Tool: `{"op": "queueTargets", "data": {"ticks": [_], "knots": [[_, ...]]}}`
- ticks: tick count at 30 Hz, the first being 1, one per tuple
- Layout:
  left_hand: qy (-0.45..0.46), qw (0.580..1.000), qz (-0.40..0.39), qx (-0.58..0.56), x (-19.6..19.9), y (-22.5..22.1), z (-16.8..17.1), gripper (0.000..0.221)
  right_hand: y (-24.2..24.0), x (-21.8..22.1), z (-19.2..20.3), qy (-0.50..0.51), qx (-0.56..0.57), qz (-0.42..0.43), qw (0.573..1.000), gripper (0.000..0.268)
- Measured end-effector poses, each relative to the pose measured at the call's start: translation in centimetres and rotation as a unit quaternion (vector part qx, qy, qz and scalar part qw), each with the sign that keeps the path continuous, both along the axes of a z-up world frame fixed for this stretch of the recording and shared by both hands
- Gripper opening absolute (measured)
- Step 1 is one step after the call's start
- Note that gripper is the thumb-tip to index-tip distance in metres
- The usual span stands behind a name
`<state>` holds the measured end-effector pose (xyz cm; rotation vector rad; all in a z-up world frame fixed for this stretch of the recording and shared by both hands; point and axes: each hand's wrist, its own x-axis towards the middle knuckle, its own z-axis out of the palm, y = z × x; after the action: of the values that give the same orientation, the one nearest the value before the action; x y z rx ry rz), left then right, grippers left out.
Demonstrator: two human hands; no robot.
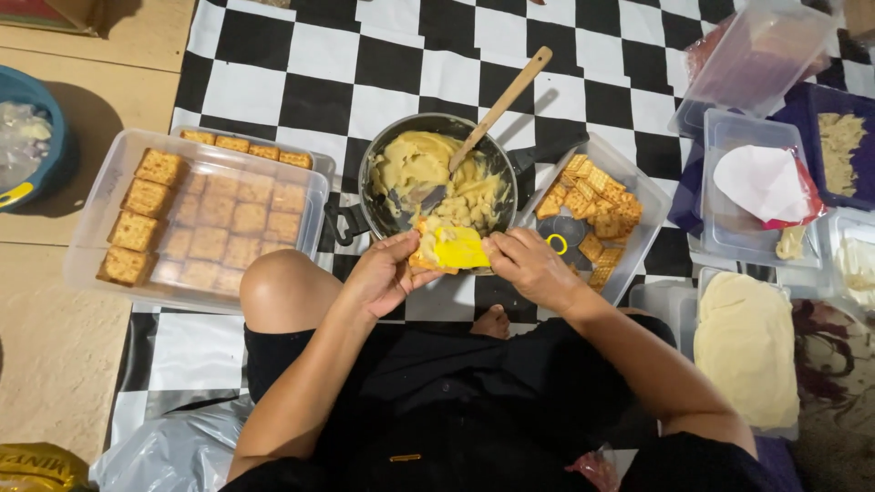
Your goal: A person is manually spreading a yellow cream filling onto square crackers and stacking them neatly into plastic storage containers.
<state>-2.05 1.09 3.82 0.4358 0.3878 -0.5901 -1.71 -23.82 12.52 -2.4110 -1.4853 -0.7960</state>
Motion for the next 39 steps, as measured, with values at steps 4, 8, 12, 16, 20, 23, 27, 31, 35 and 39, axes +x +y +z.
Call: {"op": "queueTargets", "data": {"ticks": [4,8,12,16,20,23,27,31,35,39], "knots": [[0.001,1.0,-0.015,-0.009,0.1,0.1,-0.5,0.035,-1.2,0.2,0.8,0.006,-0.04,-0.002,0.999,0.015],[-0.003,1.0,-0.002,-0.02,0.9,0.4,-3.0,0.037,-2.8,1.1,0.1,0.044,-0.079,-0.017,0.996,0.012],[-0.02,0.998,0.048,-0.017,2.3,2.9,-1.0,0.039,-4.4,2.7,-4.1,0.298,0.01,-0.21,0.931,0.025],[-0.034,0.992,0.12,0.013,3.4,5.2,-2.4,0.033,-8.0,6.4,-9.7,0.141,-0.212,-0.231,0.939,0.011],[-0.032,0.984,0.172,0.019,4.1,7.1,-2.9,0.031,-8.2,10.4,-16.1,0.223,-0.292,-0.286,0.885,0.026],[-0.016,0.978,0.206,0.024,4.3,8.0,-3.2,0.03,-5.8,13.0,-17.2,0.261,-0.307,-0.269,0.875,0.028],[-0.005,0.974,0.224,0.041,4.1,9.0,-2.1,0.033,-4.3,15.0,-20.4,0.181,-0.349,-0.207,0.896,0.016],[0.005,0.971,0.23,0.061,3.8,9.1,-2.2,0.034,-4.0,16.3,-23.5,0.221,-0.372,-0.211,0.877,0.018],[0.009,0.971,0.231,0.057,3.7,9.1,-1.8,0.036,-3.5,16.6,-23.4,0.376,-0.402,-0.262,0.793,0.027],[0.016,0.97,0.238,0.05,3.6,9.1,-1.4,0.035,-1.7,16.4,-22.1,0.491,-0.388,-0.296,0.722,0.034]]}}
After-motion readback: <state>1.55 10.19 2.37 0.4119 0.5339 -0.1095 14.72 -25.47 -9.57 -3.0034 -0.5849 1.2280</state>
